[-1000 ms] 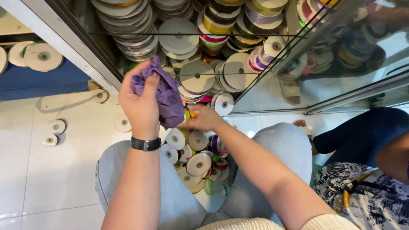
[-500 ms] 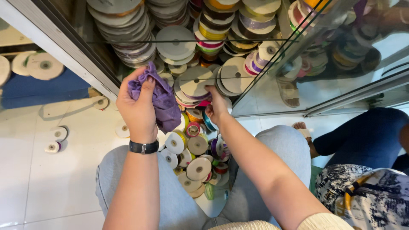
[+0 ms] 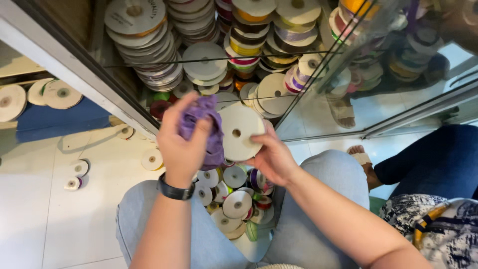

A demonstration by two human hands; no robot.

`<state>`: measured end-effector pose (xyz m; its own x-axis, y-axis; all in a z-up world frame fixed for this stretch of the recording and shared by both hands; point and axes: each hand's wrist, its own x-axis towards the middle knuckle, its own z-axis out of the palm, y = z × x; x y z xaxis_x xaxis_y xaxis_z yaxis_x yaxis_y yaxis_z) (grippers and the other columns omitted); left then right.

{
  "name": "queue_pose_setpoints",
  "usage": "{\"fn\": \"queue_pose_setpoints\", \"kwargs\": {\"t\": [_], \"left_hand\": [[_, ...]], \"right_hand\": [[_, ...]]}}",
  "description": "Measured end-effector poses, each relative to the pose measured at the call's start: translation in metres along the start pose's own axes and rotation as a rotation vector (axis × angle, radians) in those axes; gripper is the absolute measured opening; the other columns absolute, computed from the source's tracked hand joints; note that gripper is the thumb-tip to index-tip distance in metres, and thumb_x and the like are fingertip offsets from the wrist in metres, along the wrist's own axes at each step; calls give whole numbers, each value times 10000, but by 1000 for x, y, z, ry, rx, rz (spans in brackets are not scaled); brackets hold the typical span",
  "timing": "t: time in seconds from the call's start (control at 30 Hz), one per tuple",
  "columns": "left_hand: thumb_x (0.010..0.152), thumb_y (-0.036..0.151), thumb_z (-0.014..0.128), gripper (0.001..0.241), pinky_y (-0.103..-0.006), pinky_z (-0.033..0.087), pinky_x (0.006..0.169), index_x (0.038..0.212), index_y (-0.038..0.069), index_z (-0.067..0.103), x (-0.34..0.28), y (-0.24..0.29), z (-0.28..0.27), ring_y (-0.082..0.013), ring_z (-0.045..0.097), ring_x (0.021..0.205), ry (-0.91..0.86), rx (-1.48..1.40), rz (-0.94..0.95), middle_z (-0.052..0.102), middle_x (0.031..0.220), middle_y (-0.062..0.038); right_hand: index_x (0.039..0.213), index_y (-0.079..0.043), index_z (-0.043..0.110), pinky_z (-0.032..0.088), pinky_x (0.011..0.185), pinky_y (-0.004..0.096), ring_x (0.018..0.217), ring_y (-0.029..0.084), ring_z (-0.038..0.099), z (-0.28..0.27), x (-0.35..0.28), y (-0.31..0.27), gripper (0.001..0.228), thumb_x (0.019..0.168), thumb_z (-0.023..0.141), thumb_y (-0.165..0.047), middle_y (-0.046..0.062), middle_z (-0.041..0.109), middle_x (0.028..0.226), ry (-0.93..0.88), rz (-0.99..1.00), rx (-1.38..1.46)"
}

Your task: The person sits on the floor and wipes multiple spools of ribbon with a purple cloth. They pick up each spool from a pile on their lap, wipe it, and place it back into the pile or onto the shelf.

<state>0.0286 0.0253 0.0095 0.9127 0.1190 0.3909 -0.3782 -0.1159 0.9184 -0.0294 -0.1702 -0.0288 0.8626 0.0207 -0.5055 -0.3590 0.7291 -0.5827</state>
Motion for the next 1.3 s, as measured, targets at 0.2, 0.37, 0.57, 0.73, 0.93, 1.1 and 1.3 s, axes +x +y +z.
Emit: {"fn": "queue_pose_setpoints", "kwargs": {"t": [0.2, 0.37, 0.57, 0.73, 0.93, 1.1, 1.3], "left_hand": [[914, 168, 816, 496, -579, 512, 1106, 1402, 113, 750, -55, -54, 68, -445, 689, 1198, -295, 393, 530, 731, 1236, -215], [907, 67, 768, 416, -449, 530, 1055, 1296, 204, 819, -25, -52, 40, -307, 696, 1155, -149, 430, 460, 700, 1207, -34], [998, 164, 724, 321, -442, 574, 1040, 1307, 161, 811, -73, -40, 65, -322, 721, 1148, -236, 345, 550, 704, 1212, -66], [970, 66, 679, 241, -519, 536, 989, 1178, 106, 794, -19, -44, 32, -391, 685, 1061, -105, 397, 489, 702, 1104, -139], [1057, 249, 774, 226, -323, 525, 1066, 1254, 139, 774, -6, -42, 15, -152, 676, 1125, 41, -388, -248, 779, 1202, -58], [1028, 276, 811, 298, -390, 484, 1112, 1251, 78, 805, -38, -21, 39, -229, 671, 1189, -250, -362, -71, 771, 1238, -146], [981, 313, 855, 375, -415, 507, 1115, 1283, 93, 828, -35, -4, 32, -250, 702, 1176, -365, -295, 37, 791, 1229, -136]], "right_hand": [[1689, -320, 432, 613, 1035, 737, 1310, 404, 717, -31, 27, 21, 566, 1143, 567, -386, 184, 667, 1522, -189, -289, 20], [1701, -305, 393, 603, 1044, 740, 1337, 376, 704, -36, 13, 28, 608, 1130, 596, -353, 161, 673, 1528, -263, -259, -100], [1703, -269, 402, 626, 1053, 686, 1344, 355, 686, -77, 51, 39, 591, 1145, 574, -357, 171, 640, 1574, -249, -437, -44], [1718, -274, 366, 620, 1022, 719, 1312, 371, 707, -61, 17, 34, 614, 1147, 580, -346, 183, 675, 1507, -343, -357, -75], [1695, -277, 388, 668, 925, 691, 1254, 412, 755, -51, 23, 34, 553, 1162, 509, -359, 209, 704, 1466, -321, -356, 30], [1784, -47, 197, 467, 1252, 590, 1434, 323, 541, -5, 0, 23, 732, 1169, 498, -308, 241, 509, 1587, 36, -319, -33], [1345, -166, 803, 589, 1087, 646, 1158, 404, 771, -44, 20, 11, 656, 919, 698, -654, 164, 825, 1261, -316, -5, 364]]}}
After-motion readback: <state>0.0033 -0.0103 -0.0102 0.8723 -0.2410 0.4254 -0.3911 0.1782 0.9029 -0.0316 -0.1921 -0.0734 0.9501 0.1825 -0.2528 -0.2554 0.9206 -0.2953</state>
